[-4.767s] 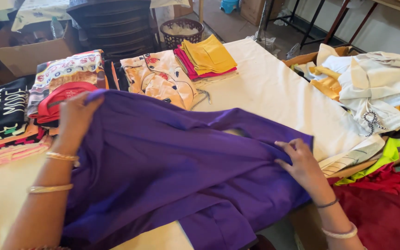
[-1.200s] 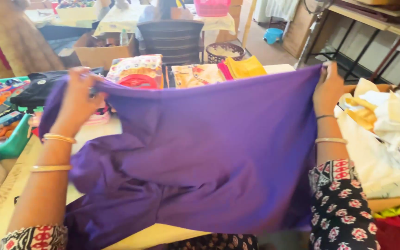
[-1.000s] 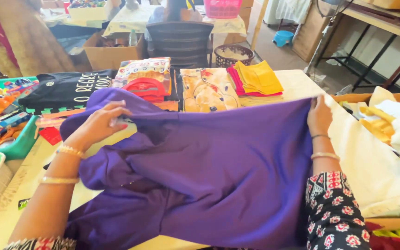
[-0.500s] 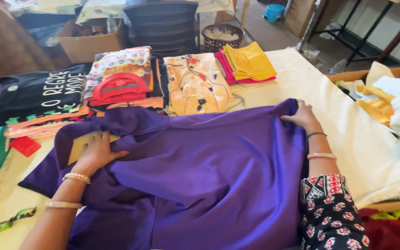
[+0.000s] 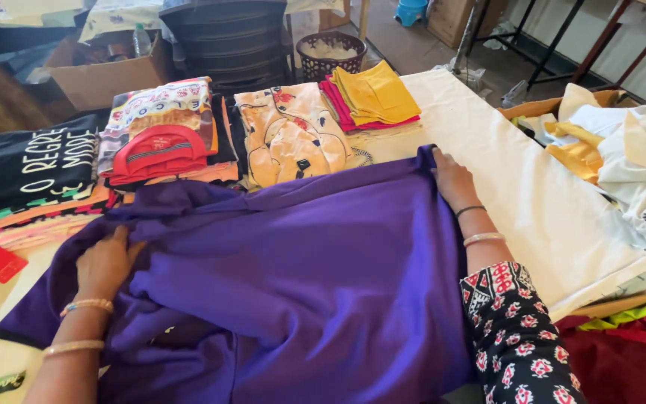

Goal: The person folds a purple long-sleeved shirt on a table, smoothing the fabric and aligning the sleeves before folding it into a compact rectangle. They then place the folded shirt on a stack of other clothes and proceed to pick up a maroon long-sleeved shirt to begin folding it in the same manner.

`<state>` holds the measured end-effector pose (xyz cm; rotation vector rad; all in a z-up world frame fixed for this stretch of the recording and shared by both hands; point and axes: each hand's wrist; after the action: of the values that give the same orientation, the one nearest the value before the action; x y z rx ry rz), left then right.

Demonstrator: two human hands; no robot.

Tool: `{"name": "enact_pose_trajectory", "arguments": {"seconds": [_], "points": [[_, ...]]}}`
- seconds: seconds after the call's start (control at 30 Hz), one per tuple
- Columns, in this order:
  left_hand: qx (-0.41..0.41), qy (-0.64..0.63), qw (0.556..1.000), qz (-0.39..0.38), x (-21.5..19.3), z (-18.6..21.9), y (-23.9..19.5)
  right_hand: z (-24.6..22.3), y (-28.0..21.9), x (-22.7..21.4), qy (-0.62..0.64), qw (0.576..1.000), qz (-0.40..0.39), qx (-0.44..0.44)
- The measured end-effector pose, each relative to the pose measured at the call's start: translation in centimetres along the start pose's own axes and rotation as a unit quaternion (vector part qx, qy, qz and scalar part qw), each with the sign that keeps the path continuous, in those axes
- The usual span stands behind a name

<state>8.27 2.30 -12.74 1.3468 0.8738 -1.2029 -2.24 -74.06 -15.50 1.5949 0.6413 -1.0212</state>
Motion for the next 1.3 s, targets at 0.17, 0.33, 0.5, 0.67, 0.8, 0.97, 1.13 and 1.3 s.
{"name": "enact_pose_trajectory", "arguments": {"seconds": [0.17, 0.33, 0.5, 0.67, 0.8, 0.97, 1.13, 1.3], "points": [[-0.016, -0.121, 0.992, -0.036, 1.9, -4.2, 1.1, 0.7, 0.0, -2.1, 0.054, 0.989, -0.101, 0.090], [-0.082, -0.188, 0.968, -0.146, 2.5, -9.5, 0.6, 0.1, -4.4, -11.2, 0.291, 0.898, -0.297, 0.146], [-0.148, -0.236, 0.941, -0.193, 1.0, -7.7, -3.9, 1.0, -12.7, -14.3, 0.411, 0.844, -0.329, 0.099], [-0.008, -0.174, 0.984, 0.031, -0.3, -3.9, -7.5, -0.6, -17.0, -16.6, 0.319, 0.919, -0.229, 0.017], [-0.004, -0.095, 0.995, -0.008, -5.9, -2.2, -8.1, 1.8, -14.9, -17.2, 0.343, 0.908, -0.228, 0.082], [0.038, -0.108, 0.992, -0.056, -6.8, -5.3, -8.5, 4.5, -13.2, -18.1, 0.291, 0.938, -0.190, 0.006], [0.000, -0.029, 0.977, -0.210, -3.8, -8.6, -7.3, 6.6, -12.6, -14.7, 0.195, 0.926, -0.324, -0.014], [0.043, 0.001, 0.993, -0.111, -11.5, -1.3, -5.5, 6.8, -6.9, -13.2, 0.106, 0.933, -0.340, -0.047]]}}
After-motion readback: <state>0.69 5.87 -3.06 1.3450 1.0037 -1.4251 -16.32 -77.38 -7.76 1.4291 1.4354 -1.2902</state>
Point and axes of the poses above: each hand's wrist, its own y-axis towards the middle knuckle, its own x-axis out of the palm, z = x × y, and after that the axes turned 7 degrees about -y, right-handed
